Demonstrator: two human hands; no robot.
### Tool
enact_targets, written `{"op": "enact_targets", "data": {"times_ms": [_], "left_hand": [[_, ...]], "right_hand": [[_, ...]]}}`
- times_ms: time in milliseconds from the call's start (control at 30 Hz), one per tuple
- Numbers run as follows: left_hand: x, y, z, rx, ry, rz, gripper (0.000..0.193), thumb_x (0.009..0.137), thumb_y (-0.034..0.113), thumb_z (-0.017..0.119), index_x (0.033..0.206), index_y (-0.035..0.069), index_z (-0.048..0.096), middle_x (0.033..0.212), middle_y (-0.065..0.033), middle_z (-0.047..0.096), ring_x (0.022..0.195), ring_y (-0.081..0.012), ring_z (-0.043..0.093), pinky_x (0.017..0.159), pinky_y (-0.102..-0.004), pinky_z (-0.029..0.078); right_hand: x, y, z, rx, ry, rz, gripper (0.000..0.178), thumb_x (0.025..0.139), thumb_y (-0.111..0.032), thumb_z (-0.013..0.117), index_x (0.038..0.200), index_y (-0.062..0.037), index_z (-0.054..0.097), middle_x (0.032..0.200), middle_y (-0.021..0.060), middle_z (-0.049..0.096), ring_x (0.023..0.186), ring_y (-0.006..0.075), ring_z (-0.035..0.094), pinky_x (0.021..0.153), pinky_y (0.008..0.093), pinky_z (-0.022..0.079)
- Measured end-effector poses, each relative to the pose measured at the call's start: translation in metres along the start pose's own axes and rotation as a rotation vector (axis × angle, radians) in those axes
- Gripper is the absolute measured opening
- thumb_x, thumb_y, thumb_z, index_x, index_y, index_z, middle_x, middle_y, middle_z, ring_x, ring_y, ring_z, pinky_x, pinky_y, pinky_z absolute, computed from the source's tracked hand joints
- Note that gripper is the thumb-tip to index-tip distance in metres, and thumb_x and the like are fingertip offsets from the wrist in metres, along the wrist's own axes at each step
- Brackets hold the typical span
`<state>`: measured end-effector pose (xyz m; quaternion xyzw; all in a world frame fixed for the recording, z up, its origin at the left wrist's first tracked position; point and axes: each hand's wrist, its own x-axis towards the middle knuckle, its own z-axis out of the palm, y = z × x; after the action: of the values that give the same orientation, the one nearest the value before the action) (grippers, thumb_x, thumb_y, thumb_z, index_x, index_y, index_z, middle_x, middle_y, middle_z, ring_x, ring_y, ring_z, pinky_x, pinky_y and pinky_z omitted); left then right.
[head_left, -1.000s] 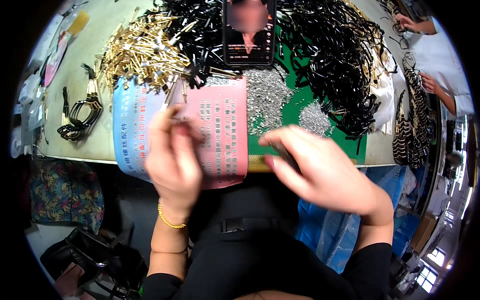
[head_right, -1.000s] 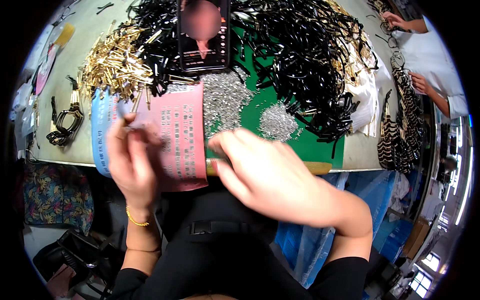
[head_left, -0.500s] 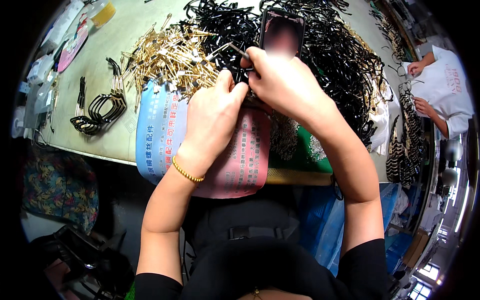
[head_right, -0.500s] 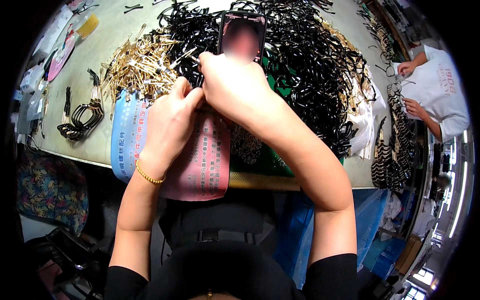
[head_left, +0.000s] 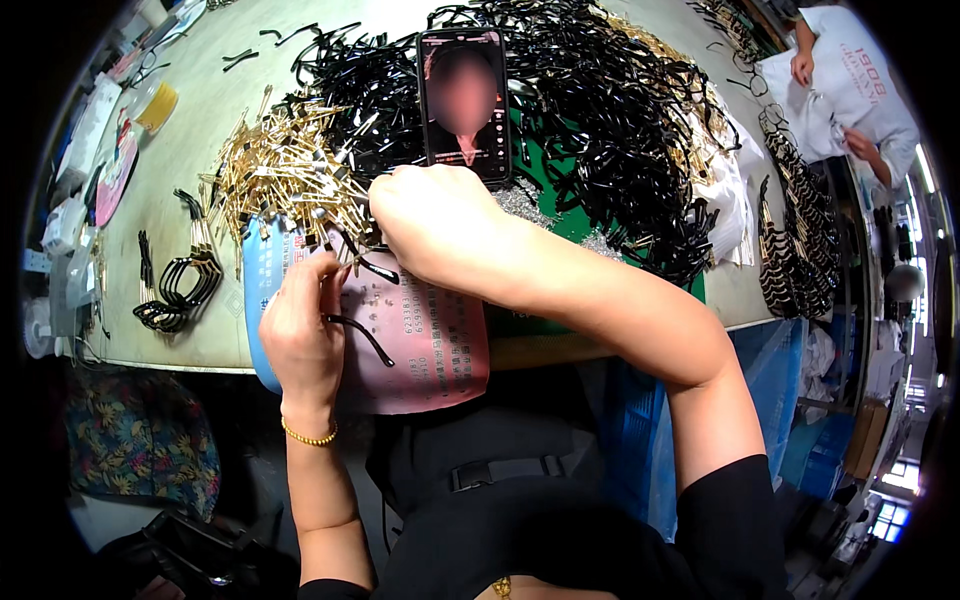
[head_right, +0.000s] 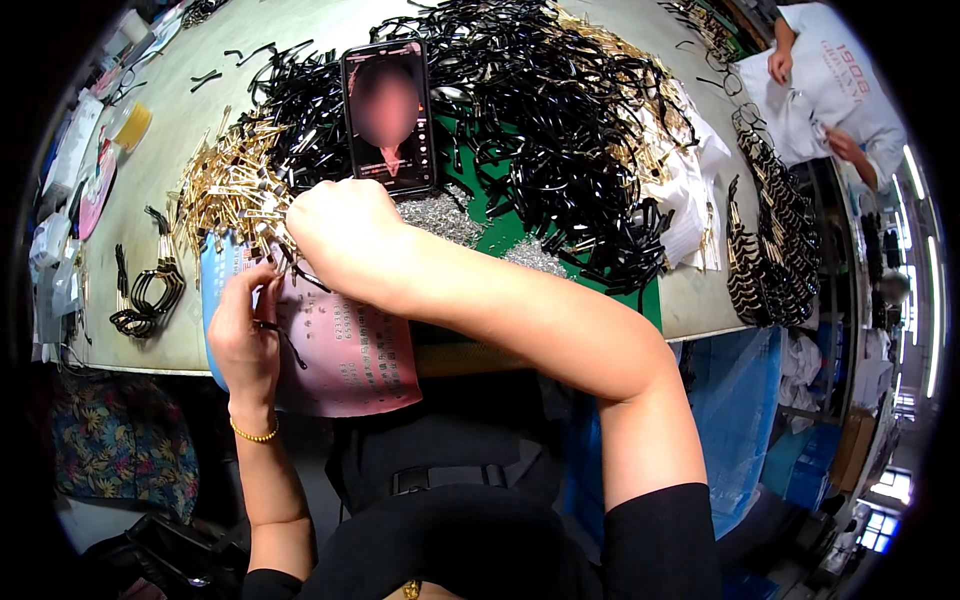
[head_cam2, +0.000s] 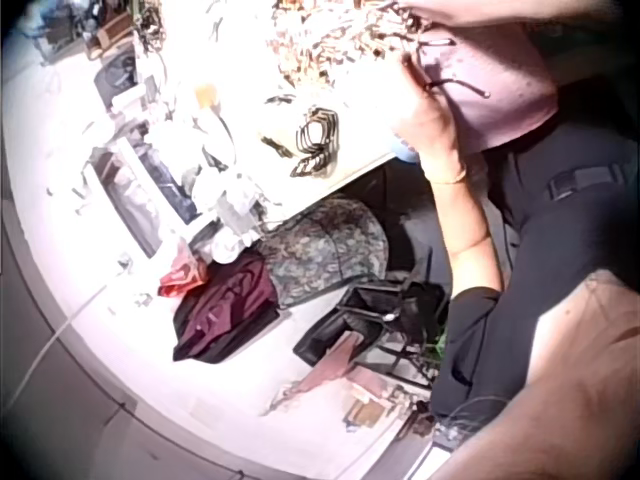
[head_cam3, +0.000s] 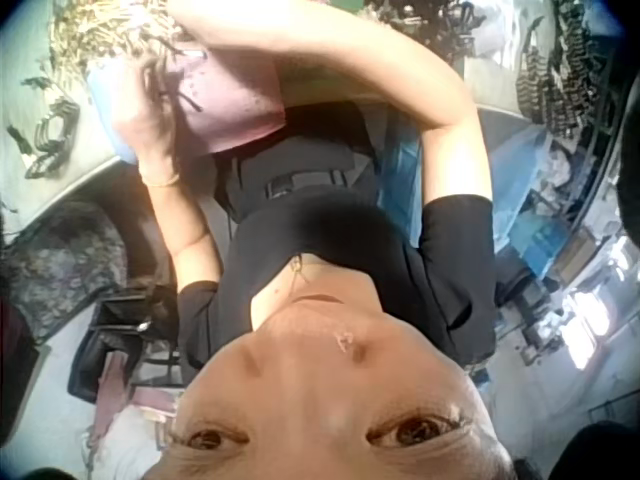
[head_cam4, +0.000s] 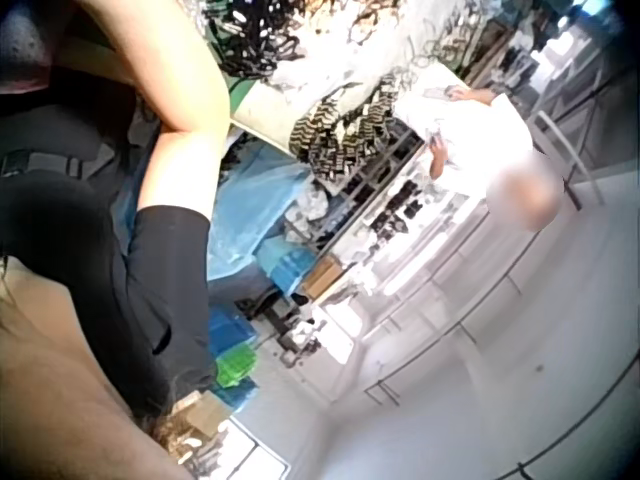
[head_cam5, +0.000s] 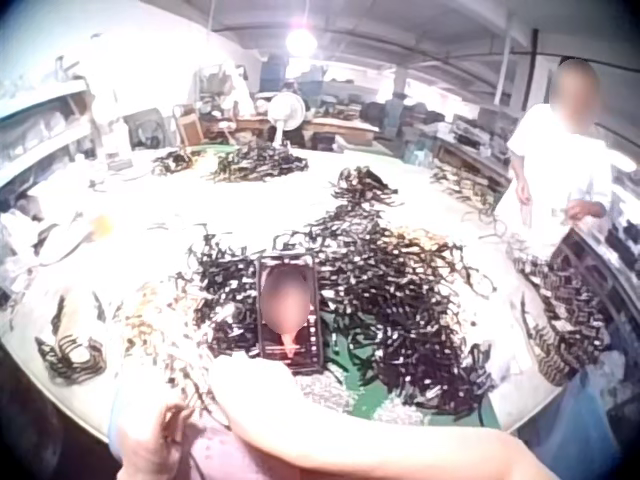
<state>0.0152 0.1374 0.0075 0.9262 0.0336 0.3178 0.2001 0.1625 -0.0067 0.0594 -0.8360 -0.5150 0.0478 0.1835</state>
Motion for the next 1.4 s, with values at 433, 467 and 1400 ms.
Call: {"op": "enact_targets", "data": {"times_ms": [433,467,1400], "left_hand": [[-0.037,0.092,-0.021,-0.925,-0.377,-0.525,0.018,0.106,0.012,0.056,0.111,-0.002,0.067,0.091,-0.005,0.071,0.074,-0.0085,0.061,0.071,-0.0229,0.051],[-0.037,0.103,-0.019,-1.035,-0.438,-0.62,0.016,0.105,0.009,0.058,0.113,-0.002,0.067,0.093,-0.0069,0.073,0.076,-0.0106,0.064,0.073,-0.0249,0.052],[-0.035,0.134,0.025,-0.946,-0.592,-0.549,0.017,0.109,0.014,0.051,0.111,-0.002,0.057,0.099,-0.0125,0.075,0.08,-0.0174,0.07,0.077,-0.0308,0.055]], "right_hand": [[-0.109,-0.008,-0.051,1.115,0.075,0.388,0.023,0.092,-0.009,0.073,0.11,0.002,0.065,0.091,0.0025,0.068,0.073,0.0057,0.061,0.063,0.0236,0.05],[-0.122,-0.013,-0.057,1.269,0.042,0.584,0.02,0.094,-0.011,0.073,0.109,0.0006,0.065,0.09,0.0013,0.068,0.066,0.0037,0.059,0.057,0.0216,0.047],[-0.226,0.026,-0.048,-0.025,-0.226,0.417,0.047,0.091,-0.013,0.065,0.136,-0.0242,0.057,0.095,0.0123,0.054,0.075,0.0273,0.066,0.053,0.0384,0.053]]}}
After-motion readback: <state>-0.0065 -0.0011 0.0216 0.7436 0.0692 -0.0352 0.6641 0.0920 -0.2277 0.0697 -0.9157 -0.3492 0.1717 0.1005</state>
